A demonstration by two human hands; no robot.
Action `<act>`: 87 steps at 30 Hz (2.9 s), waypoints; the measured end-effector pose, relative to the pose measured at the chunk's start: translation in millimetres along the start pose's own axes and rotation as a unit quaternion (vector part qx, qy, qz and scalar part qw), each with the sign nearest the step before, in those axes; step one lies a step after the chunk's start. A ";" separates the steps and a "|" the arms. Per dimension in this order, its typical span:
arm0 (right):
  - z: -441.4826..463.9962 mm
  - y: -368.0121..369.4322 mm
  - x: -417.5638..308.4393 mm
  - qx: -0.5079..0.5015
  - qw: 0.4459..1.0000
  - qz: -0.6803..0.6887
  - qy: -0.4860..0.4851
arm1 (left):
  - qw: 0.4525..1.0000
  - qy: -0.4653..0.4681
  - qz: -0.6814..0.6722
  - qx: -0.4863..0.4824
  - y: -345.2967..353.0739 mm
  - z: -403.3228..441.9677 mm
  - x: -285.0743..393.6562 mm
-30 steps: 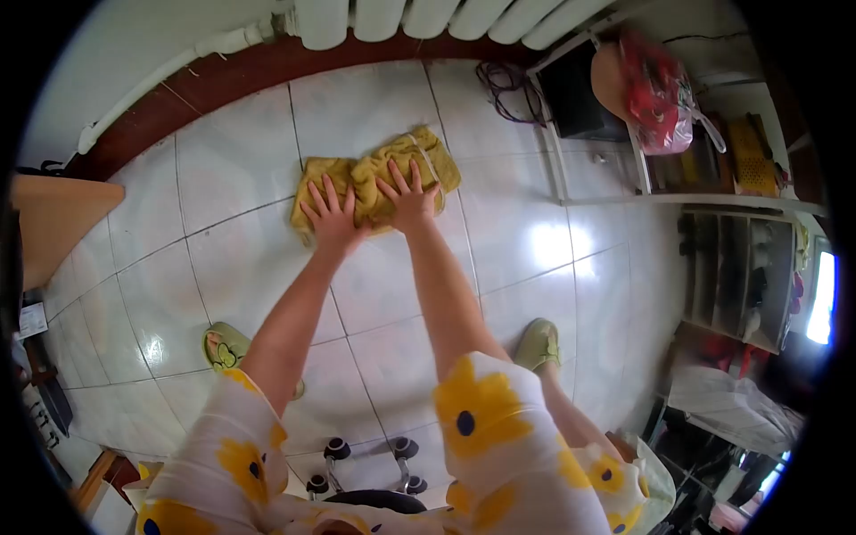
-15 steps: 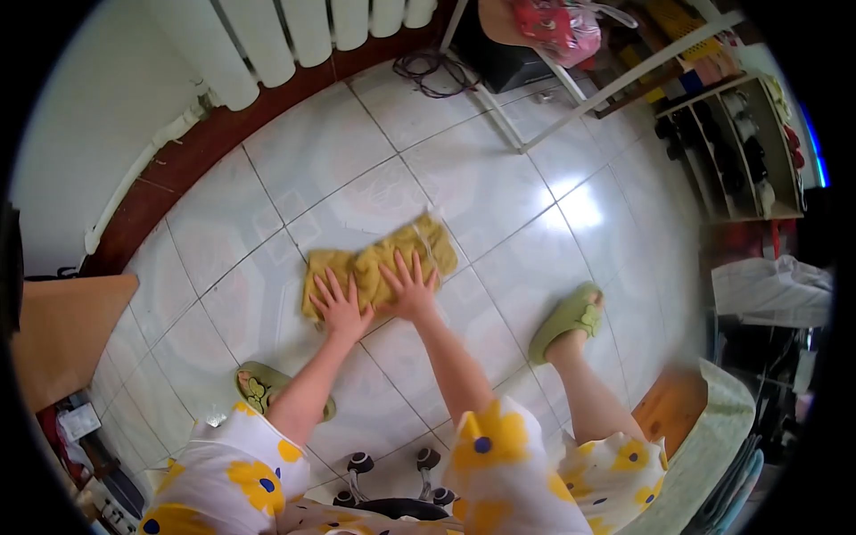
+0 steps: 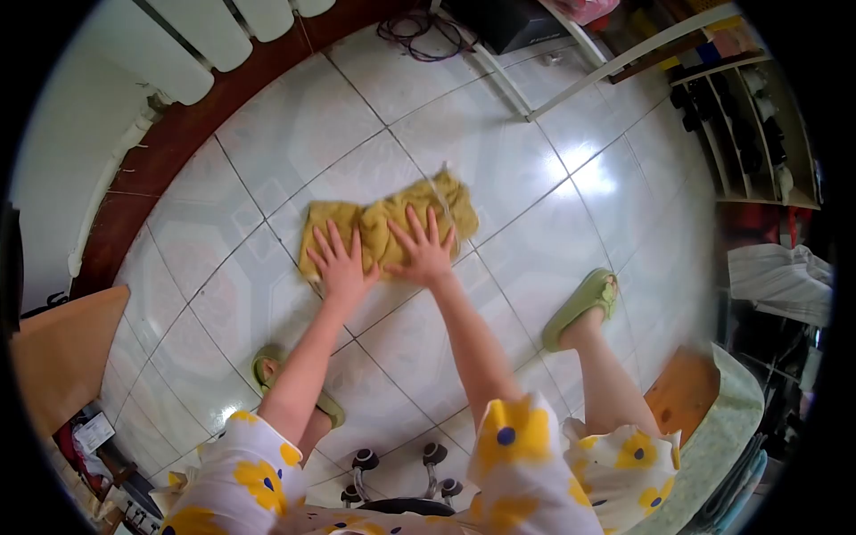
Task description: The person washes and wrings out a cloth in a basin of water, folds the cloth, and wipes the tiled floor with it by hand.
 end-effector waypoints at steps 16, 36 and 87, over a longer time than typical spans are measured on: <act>103.2 -22.5 8.2 0.054 0.992 0.031 0.107 | 0.993 0.028 0.096 -0.055 -14.7 139.9 -13.8; -98.6 15.5 50.6 0.038 0.977 0.075 0.196 | 0.990 0.144 0.002 -0.015 8.9 -13.4 85.1; -115.5 19.7 53.9 0.050 0.963 0.117 0.237 | 0.952 0.279 0.030 -0.124 13.6 2.8 102.9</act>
Point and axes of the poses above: each hand's wrist, its own z-axis towards the middle knuckle, its own y-axis out of the palm, x = y × z, the point moved 4 cm from there along z, towards the middle knuckle, and after that the axes turned 10 degrees about -y, right-handed, at the moved point
